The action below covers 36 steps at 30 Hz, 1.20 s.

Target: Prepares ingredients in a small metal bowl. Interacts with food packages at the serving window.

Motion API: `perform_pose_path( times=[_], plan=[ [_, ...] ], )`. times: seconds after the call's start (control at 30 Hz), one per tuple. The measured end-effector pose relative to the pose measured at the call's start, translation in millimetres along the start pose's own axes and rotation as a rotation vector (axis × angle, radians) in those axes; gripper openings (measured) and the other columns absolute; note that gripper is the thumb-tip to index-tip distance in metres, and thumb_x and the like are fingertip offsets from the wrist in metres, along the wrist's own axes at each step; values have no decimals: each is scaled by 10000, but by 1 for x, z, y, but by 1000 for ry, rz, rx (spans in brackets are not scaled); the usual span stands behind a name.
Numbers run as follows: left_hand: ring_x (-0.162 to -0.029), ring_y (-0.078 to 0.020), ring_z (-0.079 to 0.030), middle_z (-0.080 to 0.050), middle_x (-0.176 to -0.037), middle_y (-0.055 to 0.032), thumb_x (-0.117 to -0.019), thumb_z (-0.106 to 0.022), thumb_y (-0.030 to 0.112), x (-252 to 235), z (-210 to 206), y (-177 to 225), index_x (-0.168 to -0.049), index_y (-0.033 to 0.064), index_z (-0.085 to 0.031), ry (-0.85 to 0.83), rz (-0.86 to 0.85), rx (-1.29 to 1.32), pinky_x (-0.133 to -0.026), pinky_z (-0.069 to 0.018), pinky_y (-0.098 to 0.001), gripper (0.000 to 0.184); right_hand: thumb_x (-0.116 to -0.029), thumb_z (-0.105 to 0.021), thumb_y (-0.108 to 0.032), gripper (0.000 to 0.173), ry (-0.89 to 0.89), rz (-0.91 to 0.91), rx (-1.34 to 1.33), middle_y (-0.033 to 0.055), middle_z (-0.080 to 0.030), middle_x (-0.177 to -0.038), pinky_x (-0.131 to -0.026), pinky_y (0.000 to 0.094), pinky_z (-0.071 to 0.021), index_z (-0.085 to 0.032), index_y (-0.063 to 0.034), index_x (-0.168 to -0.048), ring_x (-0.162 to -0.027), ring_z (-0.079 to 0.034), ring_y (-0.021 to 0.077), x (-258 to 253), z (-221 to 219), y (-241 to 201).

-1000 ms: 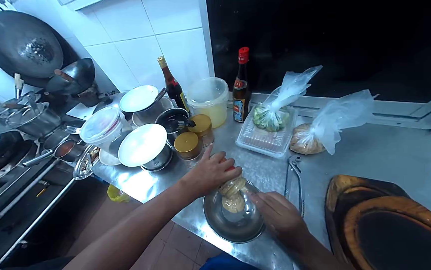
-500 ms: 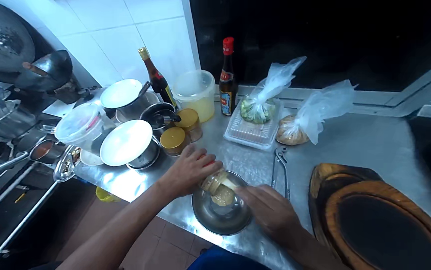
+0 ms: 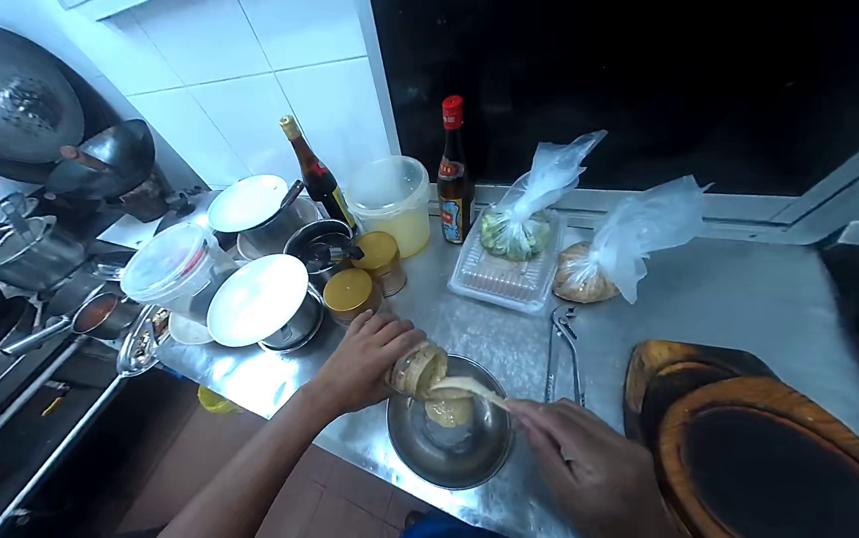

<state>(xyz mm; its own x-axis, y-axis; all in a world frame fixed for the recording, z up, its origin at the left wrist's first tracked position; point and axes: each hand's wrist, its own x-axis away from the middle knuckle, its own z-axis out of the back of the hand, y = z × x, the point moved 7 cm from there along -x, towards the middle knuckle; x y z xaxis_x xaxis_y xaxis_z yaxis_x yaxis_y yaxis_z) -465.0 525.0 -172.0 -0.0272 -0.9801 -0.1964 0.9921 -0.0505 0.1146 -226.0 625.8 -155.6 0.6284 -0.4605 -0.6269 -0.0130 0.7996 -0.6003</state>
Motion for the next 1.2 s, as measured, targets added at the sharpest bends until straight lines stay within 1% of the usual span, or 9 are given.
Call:
perform_pose_path(
  times=[0.17, 0.37, 0.47, 0.53, 0.7, 0.83, 0.97, 1.07, 1.2],
  plan=[
    [-1384, -219, -489, -581, -1416, -50, -612, -927, 287, 28, 10, -12, -1412, 133, -549, 235, 239, 354, -1169, -414, -458, 898, -1013, -589, -147, 194, 94, -70, -55, 35, -725, -835, -705, 171, -533, -754, -65, -1074, -760, -639, 47, -26, 25, -34],
    [-1368, -177, -510, -573, -1425, -39, -647, -935, 333, 28, 14, 7, -1425, 147, -513, 357, 285, 562, -1151, -459, -401, 904, -1002, -570, -58, 223, -99, 255, 264, 66, -707, -925, -721, 310, -517, -730, -78, -1156, -817, -625, 209, -51, 6, -81],
    [-1369, -168, -509, -592, -1402, -18, -693, -888, 358, 17, 17, 20, -1403, 173, -528, 349, 253, 555, -1157, -443, -413, 817, -985, -520, -16, 204, -200, 460, 322, 63, -675, -851, -632, 328, -493, -722, -47, -988, -751, -620, 212, -70, -33, -84],
    [-1370, -168, -507, -598, -1397, -12, -731, -871, 351, 11, 17, 27, -1397, 185, -530, 348, 216, 515, -1161, -432, -427, 767, -967, -526, -19, 186, -341, 508, 278, 45, -632, -809, -681, 311, -535, -684, -65, -880, -808, -638, 207, -76, -51, -76],
    [-1348, -197, -533, -609, -1376, -44, -718, -907, 364, 10, 21, 25, -1397, 202, -521, 422, 182, 535, -1136, -470, -439, 798, -995, -506, 6, 221, -240, 517, 231, 62, -682, -856, -702, 318, -546, -720, -43, -1020, -791, -638, 217, -89, -20, -70],
    [-1355, -236, -537, -622, -1373, -45, -838, -812, 364, 7, 21, 33, -1399, 238, -523, 458, 83, 424, -1131, -467, -473, 644, -988, -551, -37, 181, -289, 530, 210, 59, -667, -824, -728, 333, -557, -709, -60, -902, -817, -652, 225, -72, -36, -78],
    [-1363, -250, -527, -604, -1386, -71, -824, -823, 367, 7, 24, 31, -1417, 224, -486, 476, 64, 434, -1140, -462, -460, 697, -1009, -530, -16, 216, -320, 505, 311, 68, -712, -931, -776, 313, -532, -742, -43, -1046, -852, -643, 217, -77, -14, -83],
    [-1361, -254, -533, -623, -1372, -59, -835, -817, 342, 1, 24, 35, -1407, 230, -512, 459, 45, 409, -1133, -469, -466, 658, -981, -529, -12, 201, -276, 565, 304, 51, -644, -807, -707, 307, -532, -701, -60, -888, -788, -622, 208, -70, -31, -72],
    [-1348, -234, -539, -609, -1375, -52, -802, -841, 384, 2, 26, 29, -1419, 249, -490, 505, 81, 397, -1119, -481, -449, 722, -975, -590, -40, 181, -214, 308, 337, 56, -651, -786, -667, 307, -517, -758, -56, -1041, -745, -610, 222, -80, 7, -82]
  ],
)
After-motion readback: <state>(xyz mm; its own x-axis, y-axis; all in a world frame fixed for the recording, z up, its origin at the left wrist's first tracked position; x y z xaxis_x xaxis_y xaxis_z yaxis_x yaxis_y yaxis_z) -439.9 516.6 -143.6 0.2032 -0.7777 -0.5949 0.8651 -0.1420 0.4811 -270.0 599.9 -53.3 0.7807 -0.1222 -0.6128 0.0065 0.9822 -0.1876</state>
